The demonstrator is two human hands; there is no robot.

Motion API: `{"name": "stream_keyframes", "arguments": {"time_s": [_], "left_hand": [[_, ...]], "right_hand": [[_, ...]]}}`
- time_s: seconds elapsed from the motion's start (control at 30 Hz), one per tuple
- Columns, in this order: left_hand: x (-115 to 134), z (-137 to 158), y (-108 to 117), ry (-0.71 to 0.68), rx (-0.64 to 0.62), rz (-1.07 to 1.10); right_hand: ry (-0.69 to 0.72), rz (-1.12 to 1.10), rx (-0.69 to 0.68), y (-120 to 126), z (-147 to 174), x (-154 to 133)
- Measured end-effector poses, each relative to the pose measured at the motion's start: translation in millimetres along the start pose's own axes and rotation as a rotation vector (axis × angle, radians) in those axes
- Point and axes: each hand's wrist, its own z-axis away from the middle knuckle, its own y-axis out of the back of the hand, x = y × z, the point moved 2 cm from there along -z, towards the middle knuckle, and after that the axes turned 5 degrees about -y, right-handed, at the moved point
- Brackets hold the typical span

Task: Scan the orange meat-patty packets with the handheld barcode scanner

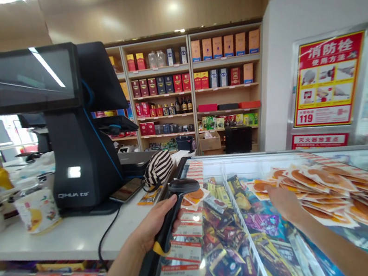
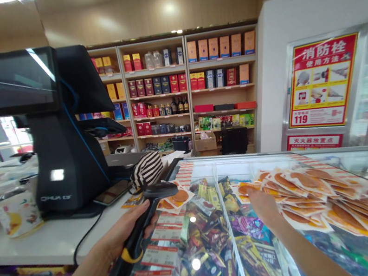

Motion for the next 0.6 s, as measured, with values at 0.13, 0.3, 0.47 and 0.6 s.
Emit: {"name": "stream_keyframes", "arguments": {"time_s": [0.13,0.3,0.47,0.6], "left_hand": [[-3.2,9.6,17.1,-0.010,0.036,-0.011],[-4.7,22.7,35.0,-0.007,0.106,0.029],[-5.8,33.7,47.0,0.012,0.139,0.050],[-7.3,37.8,48.5,0.010,0.132,0.043]], "right_hand": [[0.009,-0.044,0.048,7.3,-3.7,-12.8],[0.171,-0.357,0.065,24.2,-7.2,-82.5],[0.470,-0.552,-0.001,37.2,-7.6,-164.0],[0.523,-0.531,-0.034,37.7,-8.4,-190.6]]}}
